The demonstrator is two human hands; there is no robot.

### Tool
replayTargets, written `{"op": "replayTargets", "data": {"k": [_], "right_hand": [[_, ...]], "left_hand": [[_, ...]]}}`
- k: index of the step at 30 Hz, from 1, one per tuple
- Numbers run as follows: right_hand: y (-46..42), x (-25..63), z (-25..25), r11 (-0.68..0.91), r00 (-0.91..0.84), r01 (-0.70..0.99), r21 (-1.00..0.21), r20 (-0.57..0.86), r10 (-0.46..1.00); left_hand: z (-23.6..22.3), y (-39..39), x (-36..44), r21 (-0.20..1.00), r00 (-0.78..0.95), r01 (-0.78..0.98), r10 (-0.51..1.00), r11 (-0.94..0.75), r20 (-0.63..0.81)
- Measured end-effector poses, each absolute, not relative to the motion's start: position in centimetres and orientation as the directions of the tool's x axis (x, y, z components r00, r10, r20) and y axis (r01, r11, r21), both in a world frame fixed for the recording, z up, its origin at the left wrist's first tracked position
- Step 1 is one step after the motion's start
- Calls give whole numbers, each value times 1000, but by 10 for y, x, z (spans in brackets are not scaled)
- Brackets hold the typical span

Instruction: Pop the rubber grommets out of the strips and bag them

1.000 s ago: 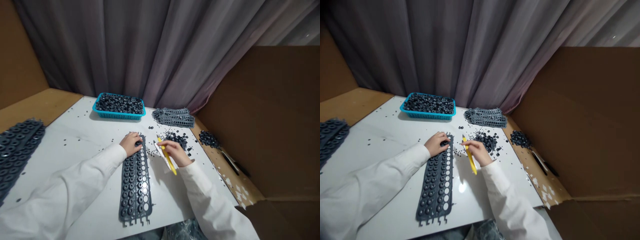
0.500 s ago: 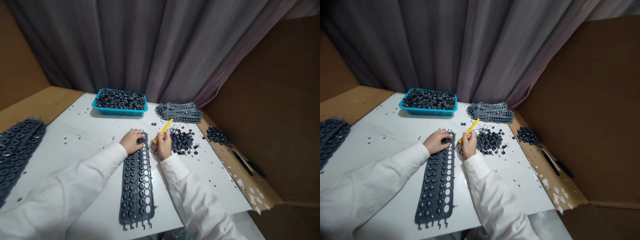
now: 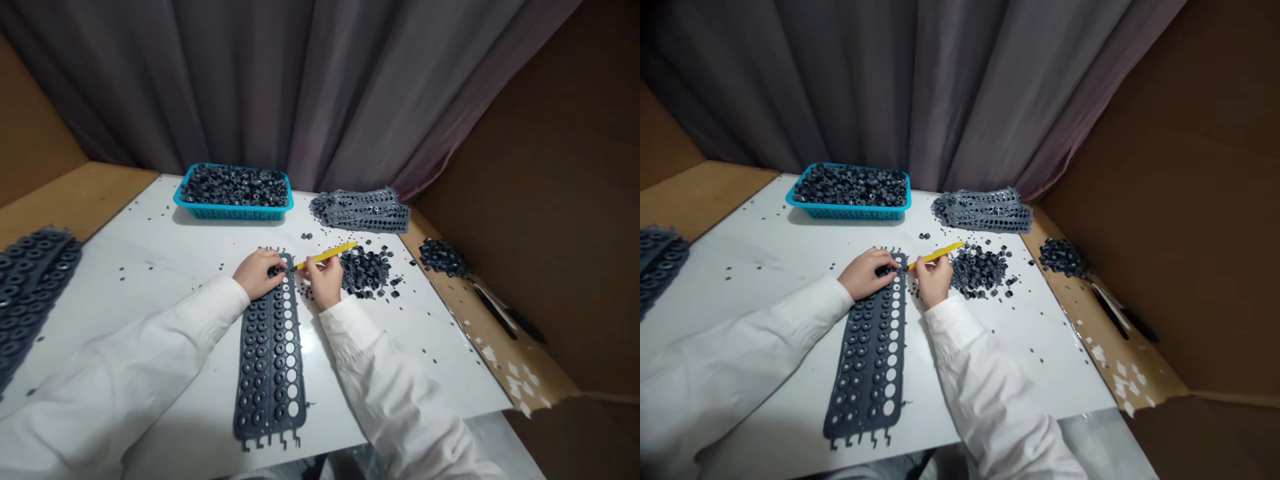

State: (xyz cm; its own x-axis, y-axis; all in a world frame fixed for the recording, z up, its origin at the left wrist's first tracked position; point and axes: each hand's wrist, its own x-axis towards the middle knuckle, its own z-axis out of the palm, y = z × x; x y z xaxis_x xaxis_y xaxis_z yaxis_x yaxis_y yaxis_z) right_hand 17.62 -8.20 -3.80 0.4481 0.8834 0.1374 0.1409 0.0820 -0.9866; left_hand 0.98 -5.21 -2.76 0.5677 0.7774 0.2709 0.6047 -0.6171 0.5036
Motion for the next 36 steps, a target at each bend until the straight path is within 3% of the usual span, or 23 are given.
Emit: {"op": "replayTargets", "data": {"k": [9,13,16,21,29,36], "right_hand": [[-82,176,-45,144,359,270,-952,238,902],[-85,179,-40,178,305,370,-912,300,904],[-87,179,-33,186,291,299,-936,276,916],[-91,172,-31,116,237,56,-992,126,963],[-96,167,-34,154,124,251,-956,189,974],[-98,163,-30,195,112,459,-867,274,955]], "left_hand": [[-28,-52,10,526,554,591,782,-611,286],[-24,-46,3,692,491,522,839,-498,234],[-19,-38,-7,748,446,494,868,-442,218],[-15,-32,-13,625,582,532,783,-571,221],[-12,-30,-9,544,725,505,671,-671,154],[-5,-31,-5,321,818,528,572,-786,55]]}}
